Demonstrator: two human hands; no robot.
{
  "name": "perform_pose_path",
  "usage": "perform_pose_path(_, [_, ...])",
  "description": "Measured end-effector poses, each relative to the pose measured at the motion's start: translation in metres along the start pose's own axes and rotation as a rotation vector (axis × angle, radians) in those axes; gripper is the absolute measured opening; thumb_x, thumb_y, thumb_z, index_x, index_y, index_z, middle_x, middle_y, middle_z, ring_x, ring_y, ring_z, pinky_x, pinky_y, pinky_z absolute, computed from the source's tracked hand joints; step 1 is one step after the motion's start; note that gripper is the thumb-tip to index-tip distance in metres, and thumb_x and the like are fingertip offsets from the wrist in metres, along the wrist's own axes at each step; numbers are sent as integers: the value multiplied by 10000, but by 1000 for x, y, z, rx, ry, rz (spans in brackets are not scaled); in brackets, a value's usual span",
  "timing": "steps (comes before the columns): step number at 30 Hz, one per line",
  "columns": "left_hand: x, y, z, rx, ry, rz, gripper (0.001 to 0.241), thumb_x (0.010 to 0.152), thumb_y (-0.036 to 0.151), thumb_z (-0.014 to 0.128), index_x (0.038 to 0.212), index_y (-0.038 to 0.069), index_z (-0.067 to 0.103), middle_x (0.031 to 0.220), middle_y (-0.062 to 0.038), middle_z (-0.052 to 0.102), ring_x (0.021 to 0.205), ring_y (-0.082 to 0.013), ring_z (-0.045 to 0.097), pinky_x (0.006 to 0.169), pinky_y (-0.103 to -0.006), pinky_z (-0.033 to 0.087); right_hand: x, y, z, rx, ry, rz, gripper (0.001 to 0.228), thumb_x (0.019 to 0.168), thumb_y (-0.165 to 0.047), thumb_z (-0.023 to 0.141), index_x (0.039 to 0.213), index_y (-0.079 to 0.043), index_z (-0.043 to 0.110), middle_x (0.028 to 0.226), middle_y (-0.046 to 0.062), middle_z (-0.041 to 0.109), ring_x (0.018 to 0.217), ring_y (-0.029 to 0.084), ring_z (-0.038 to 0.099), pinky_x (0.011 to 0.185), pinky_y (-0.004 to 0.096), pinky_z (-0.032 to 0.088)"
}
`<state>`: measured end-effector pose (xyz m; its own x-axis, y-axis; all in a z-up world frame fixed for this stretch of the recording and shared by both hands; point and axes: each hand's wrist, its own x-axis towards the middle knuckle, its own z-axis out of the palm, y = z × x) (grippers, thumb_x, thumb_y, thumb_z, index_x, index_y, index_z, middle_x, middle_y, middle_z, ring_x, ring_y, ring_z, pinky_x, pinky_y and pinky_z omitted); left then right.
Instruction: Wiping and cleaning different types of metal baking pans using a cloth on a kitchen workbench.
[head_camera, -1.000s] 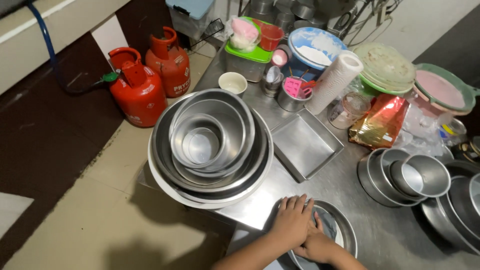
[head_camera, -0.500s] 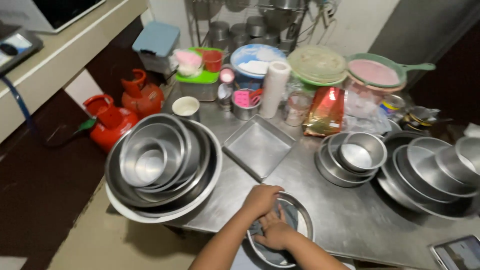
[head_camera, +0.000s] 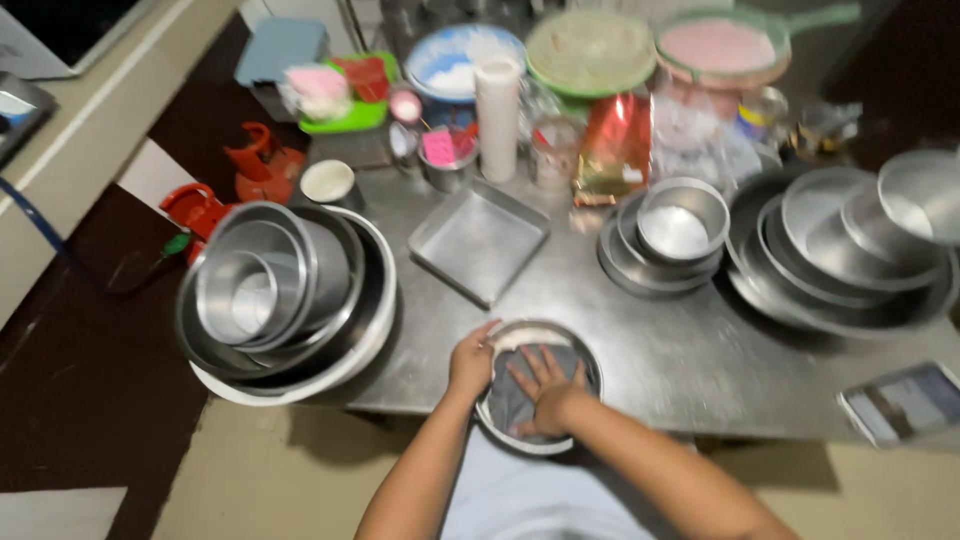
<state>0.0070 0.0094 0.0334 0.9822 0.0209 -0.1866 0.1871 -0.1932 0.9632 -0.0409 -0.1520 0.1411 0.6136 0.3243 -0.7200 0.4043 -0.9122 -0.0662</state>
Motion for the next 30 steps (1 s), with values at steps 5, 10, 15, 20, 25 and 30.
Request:
perform_pose_path(5, [-67,0,39,-100,239,56,563,912,-70,471,1435,99,592,1205,-148,697,1000,-210,604,919,-332,482,-7,25,8,38,24,-15,1139,830,-802,551,1653,-336,-83,1721,31,-250,1580,337,-219,1176,770,-3])
perform_pose_path(10, [-136,-19,79,-61,322,237,758,840,-138,406,1572,6,271,1579,-252,368,1462,-336,352,1182,-380,257,-2,35,8,55,1,-22,1162,805,-784,591,1650,-353,-80,1723,9,-257,1577,331,-234,1163,780,-19])
perform_pose_path(15, [-127,-15,59,186,181,324,795,895,-48,495,1609,3,150,1552,-351,339,1444,-434,358,1159,-418,297,-9,35,6,40,-8,-64,1230,769,-754,670,1653,-329,-72,1722,31,-254,1571,342,-254,1159,782,-54])
perform_pose_path(20, [-29,22,32,327,-26,267,494,958,18,516,1446,79,559,1295,-231,665,1208,-362,656,1001,-391,509,13,38,27,-60,-13,-180,1272,747,-730,728,1660,-271,-29,1727,102,-219,1559,389,-267,1145,779,-88])
perform_pose_path(25, [19,70,42,331,-473,70,335,952,72,604,1255,125,737,1055,-144,781,959,-249,723,868,-353,556,18,39,24,-110,-36,-270,1316,698,-703,774,1669,-283,-9,1724,140,-153,1554,398,-264,1152,762,-108])
perform_pose_path(30, [28,23,37,67,-475,116,415,929,-24,588,1285,128,738,1116,-119,776,983,-188,676,890,-309,542,26,46,13,-164,-28,-301,1260,670,-681,779,1661,-331,84,1735,85,-114,1574,349,-215,1166,758,-90])
